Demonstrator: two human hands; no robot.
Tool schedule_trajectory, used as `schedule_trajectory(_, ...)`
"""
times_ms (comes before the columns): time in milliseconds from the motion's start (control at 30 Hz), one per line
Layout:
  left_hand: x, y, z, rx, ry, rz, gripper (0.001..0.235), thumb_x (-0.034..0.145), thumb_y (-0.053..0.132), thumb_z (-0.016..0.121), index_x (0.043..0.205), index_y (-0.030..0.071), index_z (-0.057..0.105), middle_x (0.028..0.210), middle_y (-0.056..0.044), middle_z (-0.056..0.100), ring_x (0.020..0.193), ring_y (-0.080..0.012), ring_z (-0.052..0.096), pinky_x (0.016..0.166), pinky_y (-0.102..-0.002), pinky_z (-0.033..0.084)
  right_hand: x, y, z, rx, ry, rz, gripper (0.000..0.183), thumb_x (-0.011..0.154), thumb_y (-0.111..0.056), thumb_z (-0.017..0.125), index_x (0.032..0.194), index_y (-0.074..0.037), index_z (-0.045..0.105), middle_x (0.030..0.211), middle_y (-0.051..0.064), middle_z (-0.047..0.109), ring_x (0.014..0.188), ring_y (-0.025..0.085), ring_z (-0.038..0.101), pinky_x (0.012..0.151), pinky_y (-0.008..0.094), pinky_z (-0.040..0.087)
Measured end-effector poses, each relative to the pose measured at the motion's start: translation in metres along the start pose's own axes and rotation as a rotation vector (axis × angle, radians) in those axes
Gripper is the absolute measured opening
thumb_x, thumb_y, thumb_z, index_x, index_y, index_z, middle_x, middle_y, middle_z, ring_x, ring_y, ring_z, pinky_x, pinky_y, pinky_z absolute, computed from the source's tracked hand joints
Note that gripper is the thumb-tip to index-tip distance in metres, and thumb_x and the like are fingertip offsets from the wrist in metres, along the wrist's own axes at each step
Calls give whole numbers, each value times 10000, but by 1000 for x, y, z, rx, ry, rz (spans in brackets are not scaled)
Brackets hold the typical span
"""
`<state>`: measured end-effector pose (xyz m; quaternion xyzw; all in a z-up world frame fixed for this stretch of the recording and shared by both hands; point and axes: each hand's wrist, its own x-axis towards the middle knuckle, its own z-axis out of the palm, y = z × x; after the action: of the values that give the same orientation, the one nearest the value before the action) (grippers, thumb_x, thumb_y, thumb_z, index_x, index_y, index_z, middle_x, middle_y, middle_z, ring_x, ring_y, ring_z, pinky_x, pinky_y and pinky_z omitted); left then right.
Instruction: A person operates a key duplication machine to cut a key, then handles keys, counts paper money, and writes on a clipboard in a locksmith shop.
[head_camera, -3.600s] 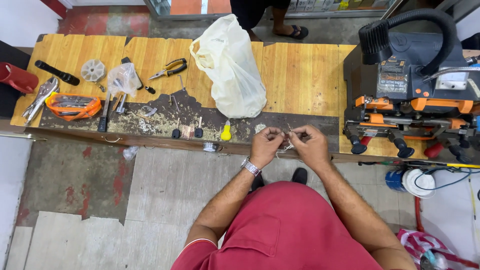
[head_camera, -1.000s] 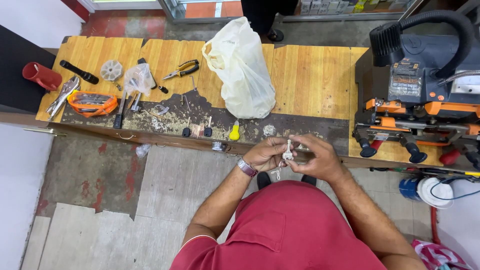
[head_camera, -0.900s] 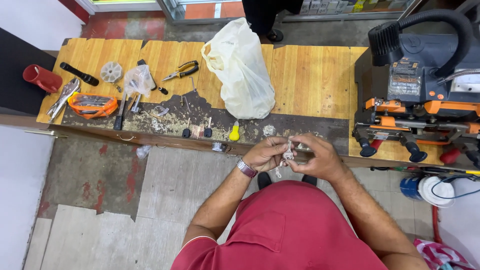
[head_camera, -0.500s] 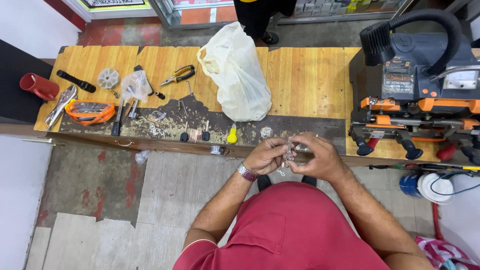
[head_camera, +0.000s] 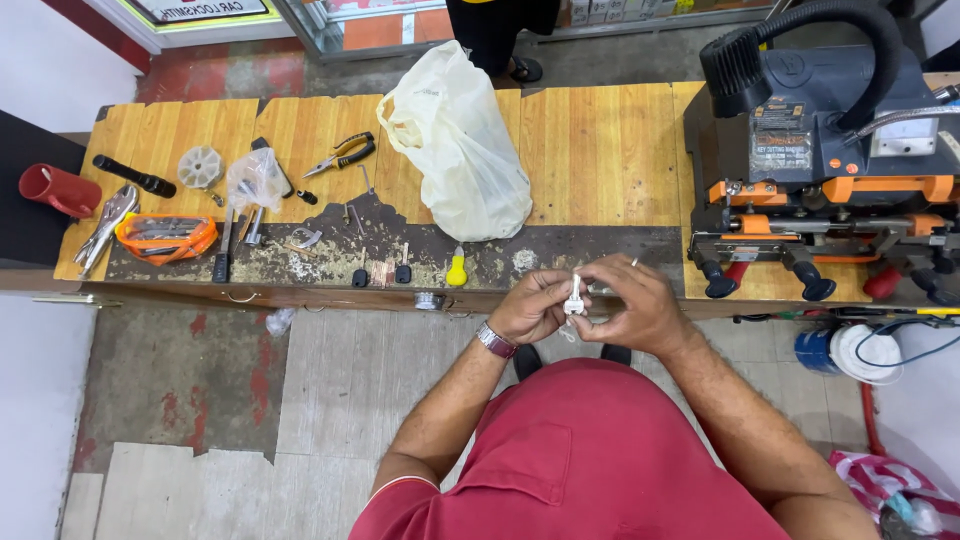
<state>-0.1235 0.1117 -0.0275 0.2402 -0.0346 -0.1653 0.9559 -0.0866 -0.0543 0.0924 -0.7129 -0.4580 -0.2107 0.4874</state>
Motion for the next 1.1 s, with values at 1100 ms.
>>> schedule_trajectory(1100, -6, 32, 49, 184, 176, -49, 105, 977, 83, 685, 989, 0, 747, 841, -197, 753, 669, -226, 747, 594, -325, 657, -22, 29, 14, 225, 62, 232, 578, 633, -240, 963, 1107, 1, 735, 1058, 155, 723, 1094, 409, 692, 1087, 555, 468)
